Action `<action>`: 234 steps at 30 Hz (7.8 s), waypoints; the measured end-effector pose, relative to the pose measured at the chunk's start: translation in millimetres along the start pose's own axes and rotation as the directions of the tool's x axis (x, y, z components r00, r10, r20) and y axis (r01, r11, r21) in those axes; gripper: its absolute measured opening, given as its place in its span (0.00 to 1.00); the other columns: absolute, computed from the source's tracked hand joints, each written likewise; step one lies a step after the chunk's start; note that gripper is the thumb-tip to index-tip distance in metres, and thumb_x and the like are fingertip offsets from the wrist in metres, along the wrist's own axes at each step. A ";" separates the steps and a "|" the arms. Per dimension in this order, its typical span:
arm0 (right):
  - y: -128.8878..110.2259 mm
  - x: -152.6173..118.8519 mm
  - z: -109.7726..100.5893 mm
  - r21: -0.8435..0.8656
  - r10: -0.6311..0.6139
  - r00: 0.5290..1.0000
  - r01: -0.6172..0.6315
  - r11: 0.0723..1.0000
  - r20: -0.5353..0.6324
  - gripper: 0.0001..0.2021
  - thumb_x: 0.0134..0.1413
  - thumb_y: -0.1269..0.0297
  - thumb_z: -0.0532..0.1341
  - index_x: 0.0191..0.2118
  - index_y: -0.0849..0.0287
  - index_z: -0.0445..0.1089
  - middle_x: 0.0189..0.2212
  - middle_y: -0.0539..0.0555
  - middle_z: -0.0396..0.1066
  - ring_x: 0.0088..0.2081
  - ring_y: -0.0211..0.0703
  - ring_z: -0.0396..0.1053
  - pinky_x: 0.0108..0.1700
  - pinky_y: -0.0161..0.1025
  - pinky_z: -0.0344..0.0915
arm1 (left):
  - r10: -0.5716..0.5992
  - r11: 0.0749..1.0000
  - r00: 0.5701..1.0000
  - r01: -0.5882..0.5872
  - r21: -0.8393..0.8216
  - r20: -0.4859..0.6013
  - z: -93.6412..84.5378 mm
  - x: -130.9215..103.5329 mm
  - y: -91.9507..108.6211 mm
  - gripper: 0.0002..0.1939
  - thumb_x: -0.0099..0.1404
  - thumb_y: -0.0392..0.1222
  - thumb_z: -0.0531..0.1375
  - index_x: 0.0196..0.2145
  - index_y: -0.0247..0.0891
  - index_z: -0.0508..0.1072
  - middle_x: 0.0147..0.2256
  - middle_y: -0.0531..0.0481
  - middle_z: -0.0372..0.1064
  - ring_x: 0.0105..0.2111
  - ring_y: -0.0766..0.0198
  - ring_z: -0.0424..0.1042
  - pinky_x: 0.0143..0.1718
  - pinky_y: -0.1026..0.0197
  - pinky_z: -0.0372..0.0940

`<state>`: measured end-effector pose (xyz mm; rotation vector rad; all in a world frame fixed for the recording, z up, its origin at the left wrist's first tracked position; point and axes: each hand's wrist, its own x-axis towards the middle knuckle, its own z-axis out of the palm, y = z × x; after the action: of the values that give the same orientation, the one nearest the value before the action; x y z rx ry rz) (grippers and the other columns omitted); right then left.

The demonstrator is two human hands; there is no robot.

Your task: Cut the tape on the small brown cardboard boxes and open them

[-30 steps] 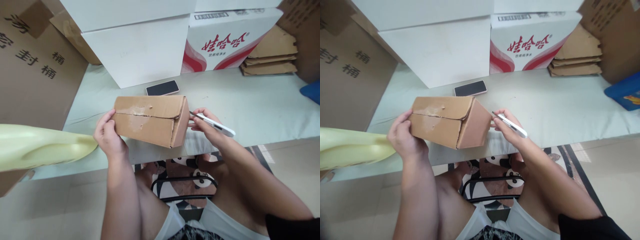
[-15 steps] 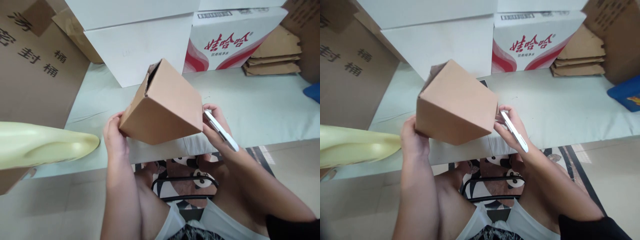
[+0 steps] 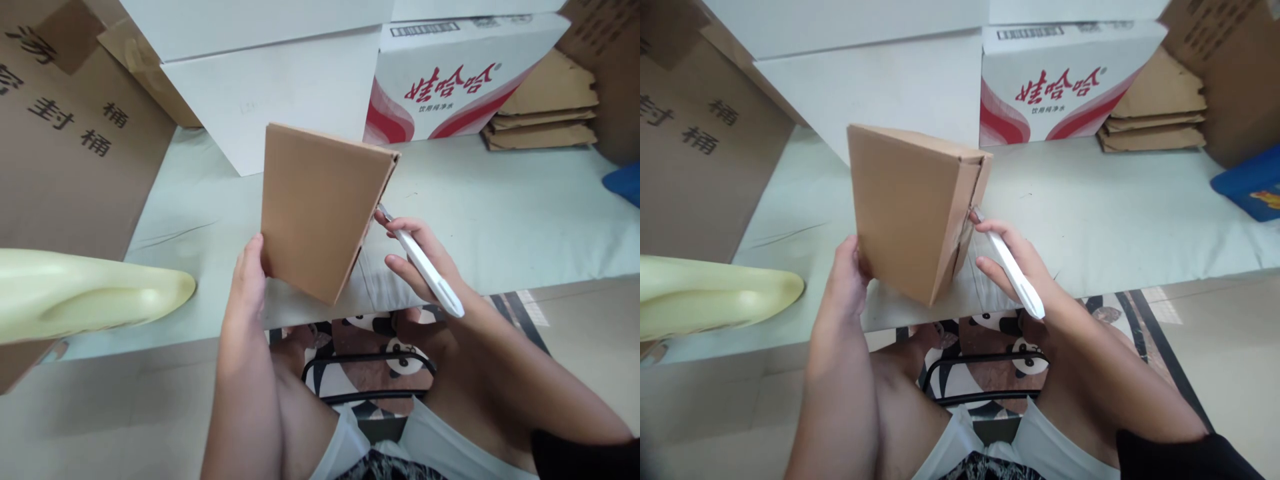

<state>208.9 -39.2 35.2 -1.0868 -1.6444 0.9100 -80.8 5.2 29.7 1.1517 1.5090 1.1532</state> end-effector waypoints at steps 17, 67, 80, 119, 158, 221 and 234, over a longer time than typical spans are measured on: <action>-2.5 1.9 -0.4 0.031 -0.041 0.999 0.041 0.999 -0.002 0.15 0.68 0.57 0.63 0.57 0.43 0.64 0.68 0.53 0.71 0.78 0.52 0.50 0.77 0.69 0.51 | -0.315 0.941 0.840 0.216 0.260 0.442 -2.2 -11.3 17.8 0.24 0.60 0.66 0.58 0.26 0.42 0.69 0.18 0.52 0.68 0.18 0.63 0.66 0.21 0.61 0.53; -76.0 5.4 15.9 -0.236 0.036 0.999 -0.043 0.971 -0.033 0.06 0.59 0.66 0.58 0.39 0.54 0.73 0.31 0.52 0.79 0.31 0.42 0.74 0.34 0.41 0.68 | 0.362 0.922 0.927 -0.341 -0.184 0.095 48.2 -26.9 -3.3 0.24 0.64 0.56 0.60 0.54 0.47 0.71 0.53 0.45 0.71 0.54 0.47 0.70 0.56 0.43 0.66; -78.3 5.5 14.6 -0.265 -0.067 0.997 0.078 0.961 0.050 0.06 0.59 0.70 0.58 0.37 0.56 0.73 0.28 0.49 0.79 0.24 0.37 0.70 0.30 0.37 0.65 | 0.359 0.918 0.930 -0.339 -0.205 0.073 49.5 -26.7 -3.3 0.22 0.63 0.56 0.61 0.53 0.47 0.72 0.53 0.45 0.72 0.52 0.49 0.71 0.54 0.46 0.68; -78.1 4.3 16.1 -0.292 -0.101 0.987 0.135 0.947 0.129 0.05 0.57 0.72 0.59 0.33 0.56 0.69 0.26 0.50 0.73 0.27 0.37 0.68 0.30 0.35 0.64 | 0.353 0.916 0.933 -0.330 -0.227 0.068 54.6 -28.5 -4.5 0.23 0.64 0.58 0.61 0.53 0.47 0.72 0.53 0.44 0.71 0.53 0.48 0.71 0.55 0.45 0.67; -78.3 9.4 12.1 -0.213 -0.051 0.976 0.097 0.972 0.212 0.07 0.57 0.72 0.57 0.30 0.57 0.69 0.25 0.49 0.73 0.26 0.36 0.66 0.33 0.36 0.61 | 0.359 0.918 0.930 -0.337 -0.209 0.078 52.9 -26.2 -6.4 0.21 0.63 0.54 0.61 0.52 0.46 0.73 0.51 0.45 0.73 0.49 0.49 0.71 0.52 0.47 0.68; -84.4 14.7 -3.0 0.015 0.201 0.935 -0.214 0.977 0.292 0.11 0.58 0.69 0.58 0.25 0.57 0.71 0.22 0.49 0.72 0.25 0.37 0.65 0.28 0.36 0.60 | 0.393 0.916 0.915 -0.380 -0.131 0.096 49.2 -26.3 -5.8 0.20 0.68 0.55 0.57 0.54 0.47 0.71 0.51 0.44 0.72 0.52 0.48 0.71 0.55 0.43 0.67; -82.7 16.3 -2.2 -0.118 0.024 0.910 0.027 0.993 0.414 0.11 0.61 0.70 0.57 0.26 0.58 0.67 0.23 0.49 0.72 0.27 0.35 0.66 0.32 0.36 0.61 | 0.369 0.922 0.926 -0.354 -0.160 0.082 52.0 -25.3 -5.9 0.19 0.66 0.53 0.58 0.52 0.46 0.71 0.51 0.44 0.72 0.53 0.48 0.71 0.55 0.44 0.67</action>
<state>187.8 -51.3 115.9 -1.0181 -2.0725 1.1085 -26.7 -12.4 17.7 1.4092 1.1354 1.3939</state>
